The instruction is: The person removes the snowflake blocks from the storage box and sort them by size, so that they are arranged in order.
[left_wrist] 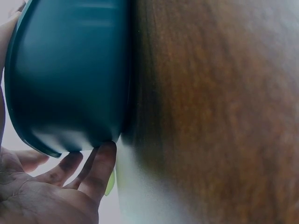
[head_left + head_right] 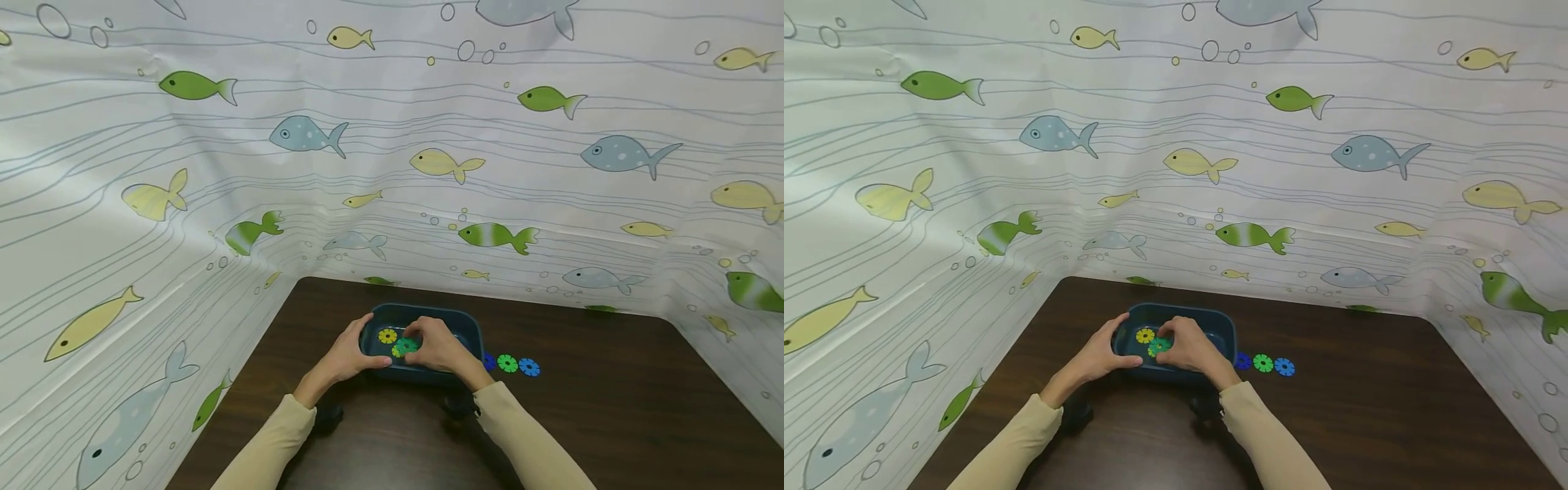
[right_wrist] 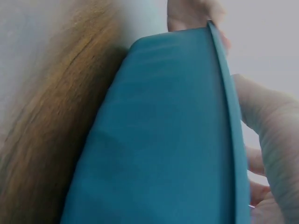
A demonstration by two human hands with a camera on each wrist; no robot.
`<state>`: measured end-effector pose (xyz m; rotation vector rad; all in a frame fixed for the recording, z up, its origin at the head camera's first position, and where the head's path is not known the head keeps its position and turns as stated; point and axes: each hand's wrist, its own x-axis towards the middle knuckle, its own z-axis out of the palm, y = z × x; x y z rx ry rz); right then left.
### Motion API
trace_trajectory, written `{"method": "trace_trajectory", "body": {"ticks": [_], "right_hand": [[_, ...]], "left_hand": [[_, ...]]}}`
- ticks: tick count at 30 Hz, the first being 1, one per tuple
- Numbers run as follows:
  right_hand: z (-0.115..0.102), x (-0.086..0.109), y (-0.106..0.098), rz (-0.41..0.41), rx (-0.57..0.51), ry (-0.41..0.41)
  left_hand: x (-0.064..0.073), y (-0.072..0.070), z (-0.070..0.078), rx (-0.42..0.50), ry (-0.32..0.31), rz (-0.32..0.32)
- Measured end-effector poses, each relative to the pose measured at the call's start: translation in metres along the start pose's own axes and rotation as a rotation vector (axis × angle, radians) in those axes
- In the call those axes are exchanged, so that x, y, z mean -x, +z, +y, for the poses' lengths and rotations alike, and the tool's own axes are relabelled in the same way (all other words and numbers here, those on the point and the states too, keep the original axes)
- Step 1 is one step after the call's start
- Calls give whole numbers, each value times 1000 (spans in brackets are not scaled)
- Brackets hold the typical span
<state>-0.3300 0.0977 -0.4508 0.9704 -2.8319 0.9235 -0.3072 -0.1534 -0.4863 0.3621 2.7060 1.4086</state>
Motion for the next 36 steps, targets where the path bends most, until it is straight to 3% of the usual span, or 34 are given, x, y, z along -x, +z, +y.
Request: {"method": "trace_trajectory", "body": {"ticks": [22,36], "right_hand": [[29,63,-45,251,6,66],[66,107,-74,336,31,190]], "left_hand": [[1,1,3,-15,-20,13],[-1,1,2,-12,-18,7]]}}
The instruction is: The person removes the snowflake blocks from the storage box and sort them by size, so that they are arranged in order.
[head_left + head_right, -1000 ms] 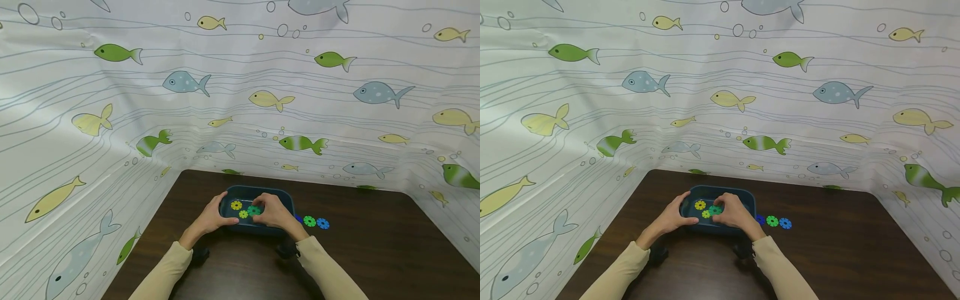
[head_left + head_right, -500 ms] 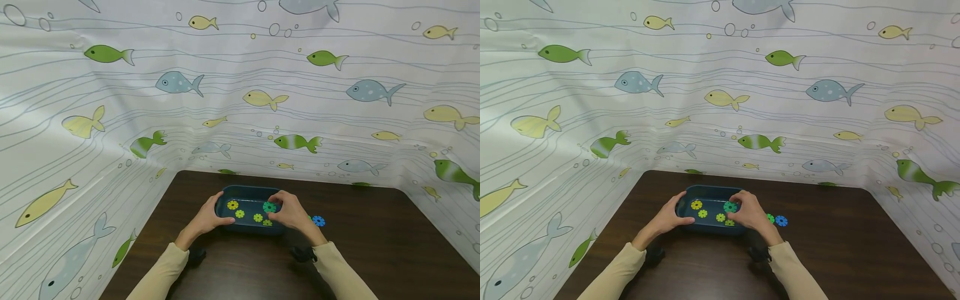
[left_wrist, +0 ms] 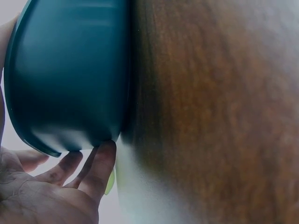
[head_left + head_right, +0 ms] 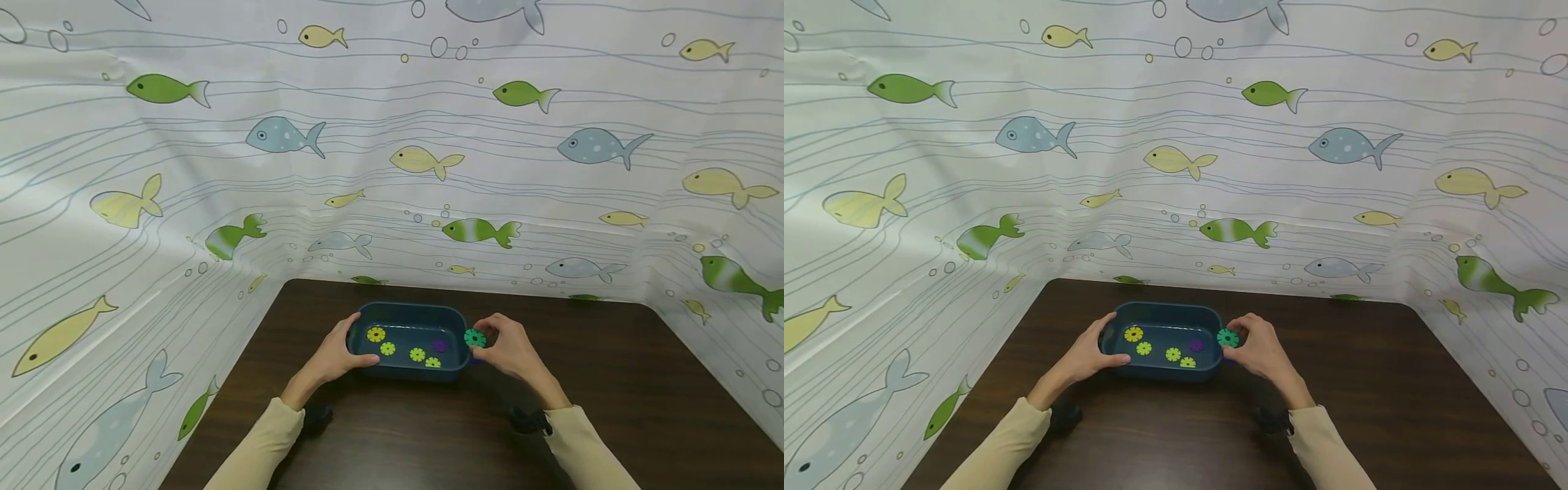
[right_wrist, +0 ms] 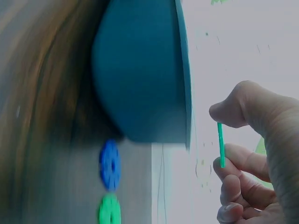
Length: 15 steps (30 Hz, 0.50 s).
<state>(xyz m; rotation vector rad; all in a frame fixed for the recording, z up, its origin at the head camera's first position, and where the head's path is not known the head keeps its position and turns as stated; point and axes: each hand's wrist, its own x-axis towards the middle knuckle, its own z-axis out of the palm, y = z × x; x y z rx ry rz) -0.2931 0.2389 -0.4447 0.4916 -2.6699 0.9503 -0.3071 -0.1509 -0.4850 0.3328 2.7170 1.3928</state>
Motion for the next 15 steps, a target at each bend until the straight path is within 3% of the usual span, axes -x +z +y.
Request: {"method": "trace_trajectory", "body": {"ticks": [10,15], "right_hand": [[42,19,-43,23,72,101],[63,28,-53,1,111,163]], "left_hand": [[0,-1,-1,-8,1,-9],[-1,0,-1,-14,-1,-7]]}}
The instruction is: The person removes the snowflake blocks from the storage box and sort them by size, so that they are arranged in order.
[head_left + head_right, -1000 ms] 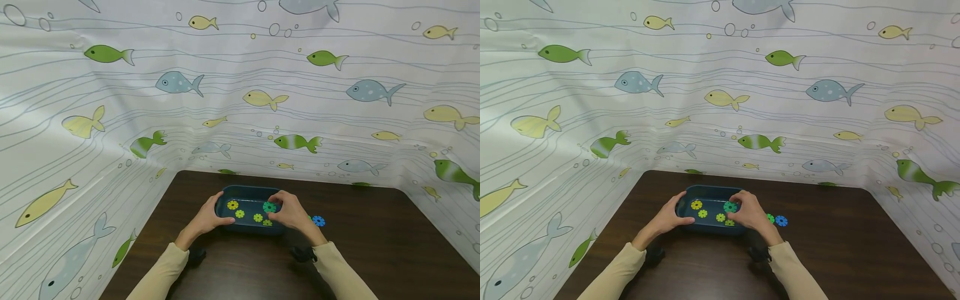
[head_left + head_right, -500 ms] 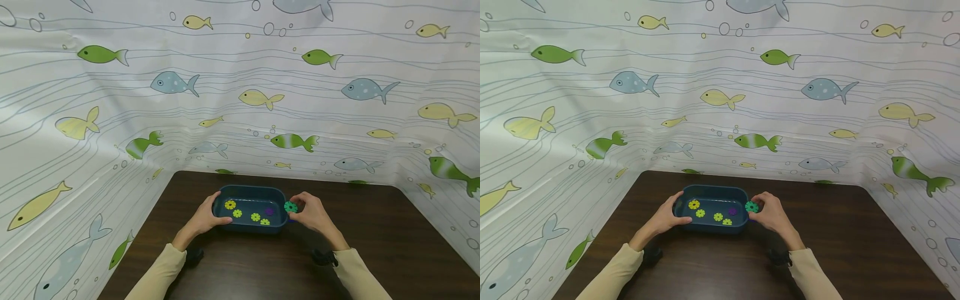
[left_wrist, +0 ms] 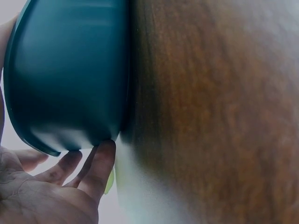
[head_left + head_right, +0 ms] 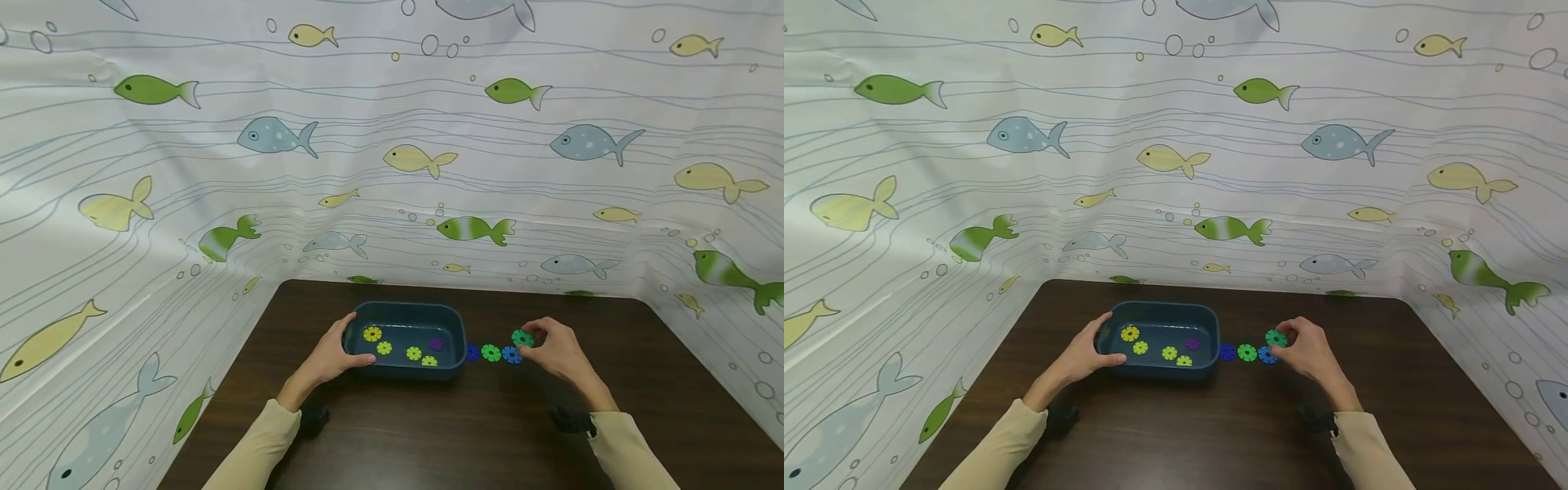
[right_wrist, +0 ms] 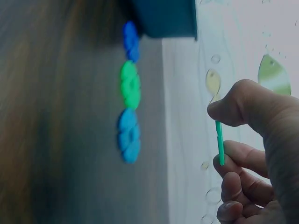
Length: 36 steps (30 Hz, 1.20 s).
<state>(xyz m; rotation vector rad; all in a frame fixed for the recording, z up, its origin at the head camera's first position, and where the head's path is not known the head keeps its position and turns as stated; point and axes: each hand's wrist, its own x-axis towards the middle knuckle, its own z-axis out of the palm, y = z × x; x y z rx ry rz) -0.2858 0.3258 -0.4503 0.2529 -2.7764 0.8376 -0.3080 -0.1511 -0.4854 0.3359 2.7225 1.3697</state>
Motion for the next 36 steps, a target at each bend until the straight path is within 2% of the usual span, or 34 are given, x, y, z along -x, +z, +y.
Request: {"method": "trace_trajectory", "body": {"ticks": [16,29,36], "right_hand": [[48,0,9,-102,15,96],[60,-1,13,-177,-4,158],[63,-1,8,-213,-35,144]], "left_hand": [[2,-1,-2,-1,-3,-3],[0,0,-1,8,-4,-6],[-1,0,-1,6,0,-4]]}}
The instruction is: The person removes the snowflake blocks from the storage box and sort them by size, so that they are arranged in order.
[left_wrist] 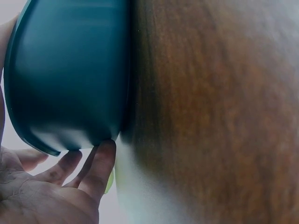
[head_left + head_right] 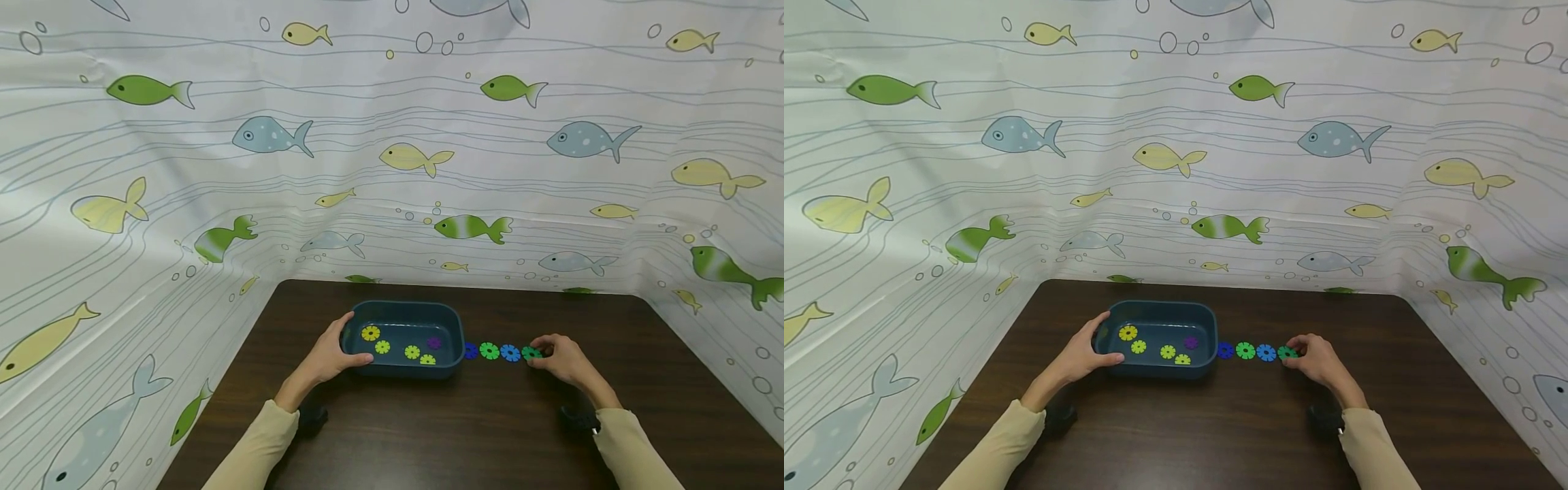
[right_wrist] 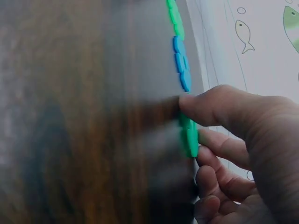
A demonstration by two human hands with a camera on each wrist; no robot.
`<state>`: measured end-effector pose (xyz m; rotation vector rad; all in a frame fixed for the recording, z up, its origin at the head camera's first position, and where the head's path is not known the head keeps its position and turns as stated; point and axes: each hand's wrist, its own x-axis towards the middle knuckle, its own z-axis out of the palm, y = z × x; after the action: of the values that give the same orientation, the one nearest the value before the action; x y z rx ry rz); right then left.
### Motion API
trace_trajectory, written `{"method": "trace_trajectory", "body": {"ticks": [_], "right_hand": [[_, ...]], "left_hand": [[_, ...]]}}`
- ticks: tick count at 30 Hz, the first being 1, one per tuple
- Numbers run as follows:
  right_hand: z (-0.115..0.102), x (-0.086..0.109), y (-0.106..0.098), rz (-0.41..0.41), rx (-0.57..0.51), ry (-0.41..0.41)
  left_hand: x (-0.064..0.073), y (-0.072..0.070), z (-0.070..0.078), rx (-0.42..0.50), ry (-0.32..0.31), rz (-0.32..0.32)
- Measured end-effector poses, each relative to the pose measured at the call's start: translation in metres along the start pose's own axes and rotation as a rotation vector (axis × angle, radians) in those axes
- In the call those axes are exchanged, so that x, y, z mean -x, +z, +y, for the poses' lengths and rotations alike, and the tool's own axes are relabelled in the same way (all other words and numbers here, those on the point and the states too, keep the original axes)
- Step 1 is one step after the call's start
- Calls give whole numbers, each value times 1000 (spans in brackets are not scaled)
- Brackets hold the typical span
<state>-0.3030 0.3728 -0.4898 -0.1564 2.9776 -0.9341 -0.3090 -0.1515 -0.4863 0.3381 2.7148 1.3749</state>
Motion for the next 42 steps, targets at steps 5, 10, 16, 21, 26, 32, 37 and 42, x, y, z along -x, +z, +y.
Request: {"method": "trace_trajectory", "body": {"ticks": [5,10,16,21,26,32,37,42], "right_hand": [[2,-1,-1,-22,-18,4],[2,-1,-2,-25,-34,13],[-2,3,-1,29,-20,15],[-17,9,0,102,-24,11],[-44,12,4,160,-23,-42],[-84,12,16,183,-30,-91],[-119,8,29,179,-63,-134],[-151,1,43,173,-95,-201]], "left_hand": [[0,0,-1,5,1,-1],[-1,0,-1,8,0,-2],[-1,-1,-1,8,6,3],[0,-2,-1,8,11,4],[0,0,-1,8,7,-1],[1,1,-3,-1,5,-3],[2,1,-4,9,-4,3],[0,0,-2,18,3,12]]}}
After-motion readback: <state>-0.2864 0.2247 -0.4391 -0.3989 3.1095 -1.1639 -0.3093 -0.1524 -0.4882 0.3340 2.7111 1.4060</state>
